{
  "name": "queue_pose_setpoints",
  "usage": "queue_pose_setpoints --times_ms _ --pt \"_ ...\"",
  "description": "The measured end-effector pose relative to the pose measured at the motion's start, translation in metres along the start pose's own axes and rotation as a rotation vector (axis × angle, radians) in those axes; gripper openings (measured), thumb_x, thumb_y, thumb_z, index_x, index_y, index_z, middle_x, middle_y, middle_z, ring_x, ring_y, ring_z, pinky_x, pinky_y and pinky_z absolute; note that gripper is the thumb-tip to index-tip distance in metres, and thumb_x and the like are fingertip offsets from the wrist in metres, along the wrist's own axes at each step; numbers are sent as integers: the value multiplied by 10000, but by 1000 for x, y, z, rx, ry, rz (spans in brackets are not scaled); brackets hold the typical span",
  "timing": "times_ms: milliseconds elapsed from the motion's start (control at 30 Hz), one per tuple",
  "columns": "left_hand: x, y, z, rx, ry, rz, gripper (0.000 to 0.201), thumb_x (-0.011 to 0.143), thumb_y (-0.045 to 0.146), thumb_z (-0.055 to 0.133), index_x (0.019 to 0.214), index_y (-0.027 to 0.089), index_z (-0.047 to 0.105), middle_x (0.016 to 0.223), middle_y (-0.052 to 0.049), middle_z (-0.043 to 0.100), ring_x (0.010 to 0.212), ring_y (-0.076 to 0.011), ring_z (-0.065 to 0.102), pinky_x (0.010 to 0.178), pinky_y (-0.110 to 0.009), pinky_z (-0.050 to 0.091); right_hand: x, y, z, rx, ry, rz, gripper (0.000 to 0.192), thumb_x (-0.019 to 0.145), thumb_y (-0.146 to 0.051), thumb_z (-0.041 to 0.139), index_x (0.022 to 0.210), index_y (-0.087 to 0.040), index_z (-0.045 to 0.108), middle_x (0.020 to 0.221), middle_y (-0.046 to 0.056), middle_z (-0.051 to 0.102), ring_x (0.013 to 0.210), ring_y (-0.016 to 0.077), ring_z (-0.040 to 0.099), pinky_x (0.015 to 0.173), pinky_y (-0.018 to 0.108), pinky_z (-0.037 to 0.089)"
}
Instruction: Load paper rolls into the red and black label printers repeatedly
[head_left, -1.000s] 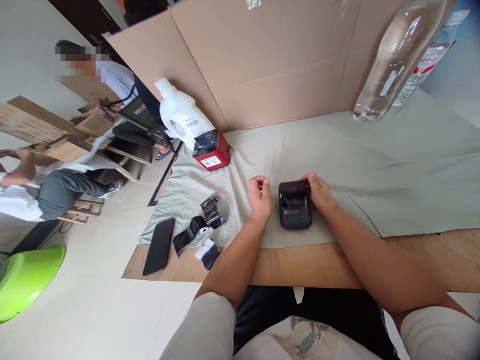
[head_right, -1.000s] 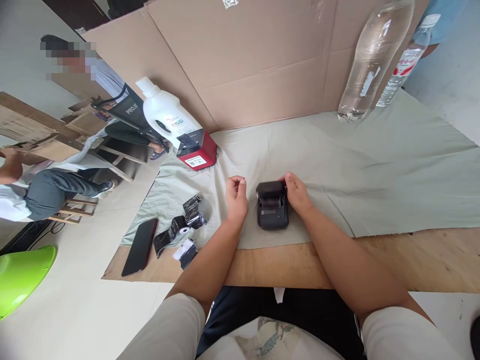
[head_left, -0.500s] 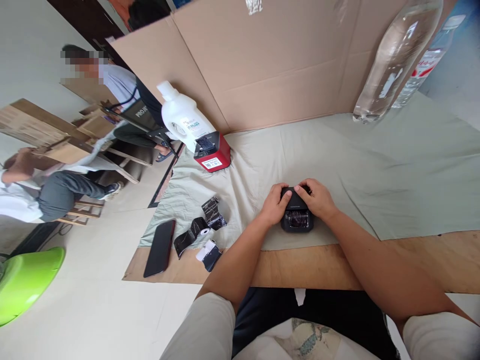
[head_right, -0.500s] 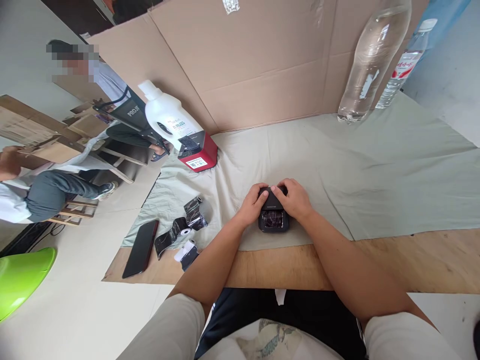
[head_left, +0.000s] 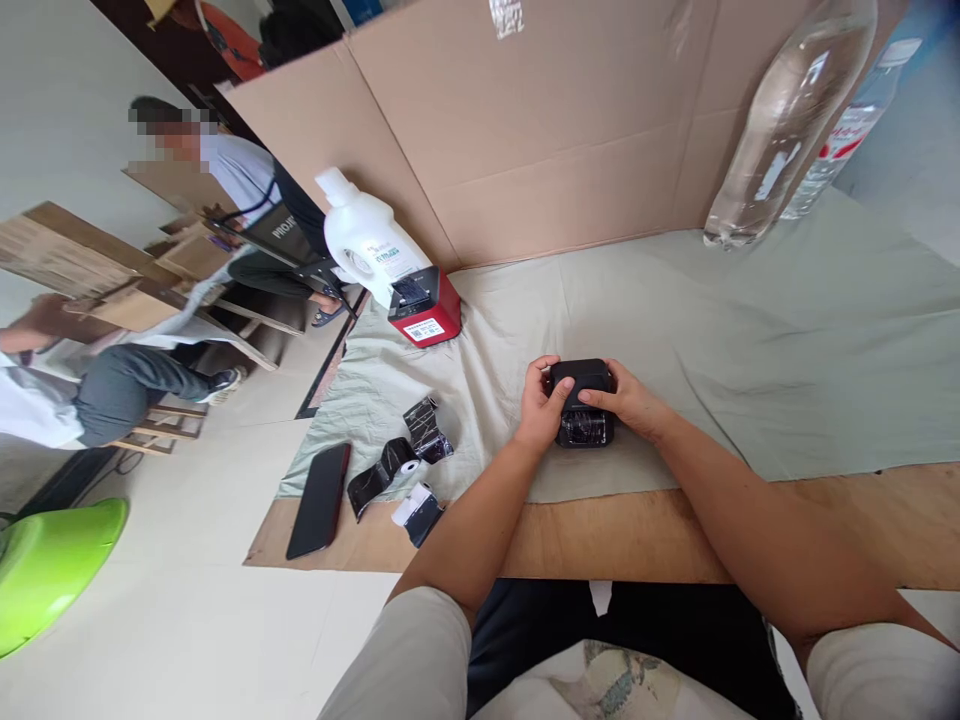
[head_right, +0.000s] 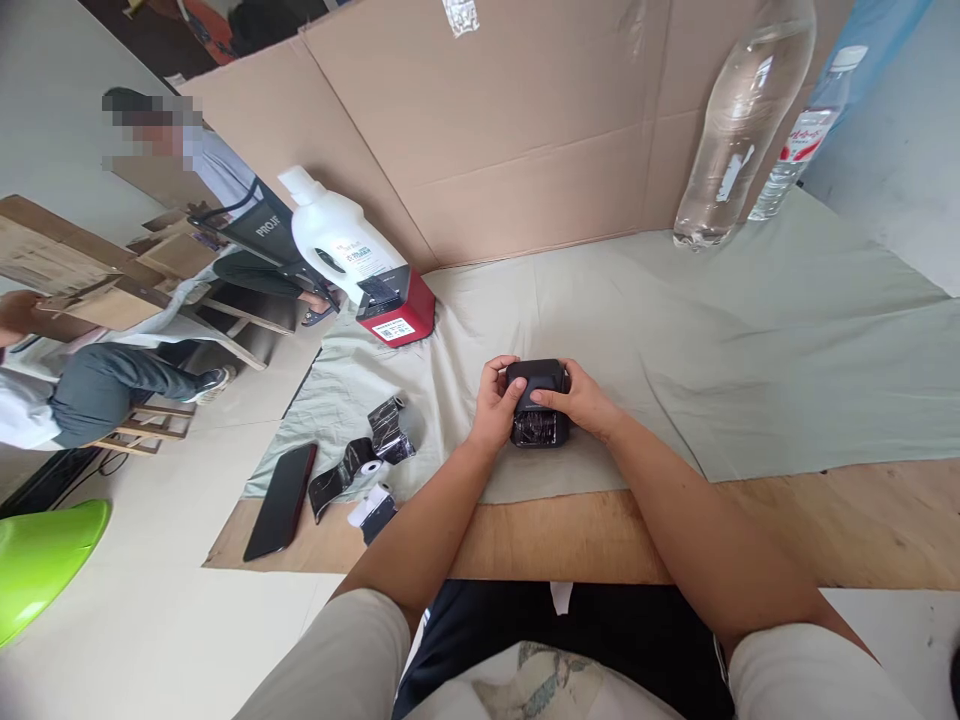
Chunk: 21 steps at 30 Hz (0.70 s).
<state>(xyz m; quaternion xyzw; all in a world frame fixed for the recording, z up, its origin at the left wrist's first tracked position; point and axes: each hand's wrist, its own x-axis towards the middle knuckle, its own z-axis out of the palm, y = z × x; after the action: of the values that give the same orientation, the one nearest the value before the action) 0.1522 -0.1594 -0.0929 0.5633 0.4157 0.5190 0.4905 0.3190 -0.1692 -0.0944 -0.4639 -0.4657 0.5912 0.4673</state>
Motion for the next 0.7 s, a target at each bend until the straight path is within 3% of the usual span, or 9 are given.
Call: queue_pose_setpoints --times_ms 100,200,267,333,433,500,600,700 --pt "2 -6 0 -28 24 1 601 748 633 717 1152 238 513 1039 -45 602 874 -152 588 788 -278 496 -3 1 6 22 75 25 715 564 -487 897 1136 -219 560 1139 80 667 1091 272 630 983 465 510" --pt "5 -16 -1 -57 148 -35 525 844 689 534 1095 227 521 1096 -69 609 860 -152 608 762 -287 506 -4 -2 10 99 189 105 649 542 -449 917 1052 -220 588 1058 76 693 1030 269 658 944 447 538" --pt "7 -20 -2 -4 190 -85 506 909 675 390 1042 208 532 1001 -69 625 770 -145 605 703 -287 502 4 -10 4 204 263 151 550 579 -428 905 986 -218 601 977 74 711 934 257 686 864 420 574" --pt "8 -22 -2 158 148 -133 426 925 589 417 968 190 560 840 -43 616 694 -143 582 678 -286 491 22 -24 -14 308 316 164 435 662 -422 859 950 -207 613 898 75 721 830 243 701 773 401 598" --pt "9 -18 -1 454 30 -132 188 874 369 560 868 186 602 750 -14 596 716 -149 579 733 -289 486 61 -49 -67 338 395 141 301 793 -424 756 930 -184 636 779 69 717 724 229 703 693 392 610" --pt "8 -14 1 585 -33 -109 101 855 275 561 831 192 614 781 -16 612 745 -152 585 754 -290 479 89 -64 -113 296 542 168 273 841 -435 708 887 -178 629 687 45 686 666 212 692 663 382 609" --pt "9 -10 4 703 -87 -97 102 860 234 541 802 194 614 806 -21 625 736 -153 576 746 -293 464 119 -77 -182 194 788 172 245 864 -392 698 901 -163 621 668 12 653 628 176 663 623 355 597" --pt "10 -9 5 756 -107 -90 104 865 217 537 805 190 617 828 -27 631 737 -153 570 745 -297 456 132 -79 -232 83 938 155 269 855 -374 713 958 -140 631 709 1 638 615 152 634 587 333 580"
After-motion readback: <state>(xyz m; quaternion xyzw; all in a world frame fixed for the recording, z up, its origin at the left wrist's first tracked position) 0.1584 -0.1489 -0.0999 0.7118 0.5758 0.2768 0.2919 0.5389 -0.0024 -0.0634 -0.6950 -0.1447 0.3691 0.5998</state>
